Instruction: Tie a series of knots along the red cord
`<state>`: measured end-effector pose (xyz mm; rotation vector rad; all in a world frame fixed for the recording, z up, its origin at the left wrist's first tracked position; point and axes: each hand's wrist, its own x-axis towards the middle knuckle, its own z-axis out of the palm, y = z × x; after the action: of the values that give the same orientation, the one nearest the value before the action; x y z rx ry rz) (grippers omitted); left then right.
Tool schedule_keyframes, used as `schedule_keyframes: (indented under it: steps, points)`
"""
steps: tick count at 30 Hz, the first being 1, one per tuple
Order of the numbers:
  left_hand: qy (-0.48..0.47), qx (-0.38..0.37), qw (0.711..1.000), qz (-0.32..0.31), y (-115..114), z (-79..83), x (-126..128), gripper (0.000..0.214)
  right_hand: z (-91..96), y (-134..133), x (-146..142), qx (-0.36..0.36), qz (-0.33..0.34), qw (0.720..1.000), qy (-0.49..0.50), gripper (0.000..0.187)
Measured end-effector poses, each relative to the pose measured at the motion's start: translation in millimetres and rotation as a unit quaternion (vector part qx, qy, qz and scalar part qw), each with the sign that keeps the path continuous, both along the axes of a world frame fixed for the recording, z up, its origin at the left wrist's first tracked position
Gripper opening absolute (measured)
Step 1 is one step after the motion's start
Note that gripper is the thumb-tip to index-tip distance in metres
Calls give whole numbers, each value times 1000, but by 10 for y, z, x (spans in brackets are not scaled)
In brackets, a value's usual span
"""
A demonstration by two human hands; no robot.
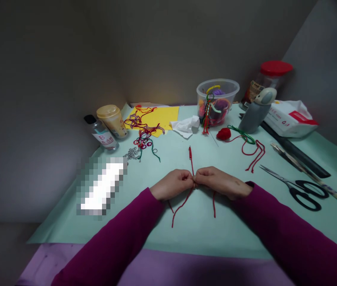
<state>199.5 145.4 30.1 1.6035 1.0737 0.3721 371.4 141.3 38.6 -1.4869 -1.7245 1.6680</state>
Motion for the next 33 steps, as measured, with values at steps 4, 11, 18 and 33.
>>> schedule_keyframes:
  steps: [4, 11, 18, 33]
  points:
    - [73, 80, 994, 0, -48, 52, 6, 19, 20, -16, -34, 1, -12, 1000, -3, 15]
    - [185, 229, 955, -37, -245, 328, -6, 25, 16, -6, -25, -21, -23, 1000, 2, 14]
    - [193, 269, 935, -127, -494, 250, 154, 24, 58, -6, -22, -79, -28, 996, 14, 13]
    - [32, 61, 993, 95, -66, 118, 17, 28, -43, 29, 44, -75, 1, 996, 44, 13]
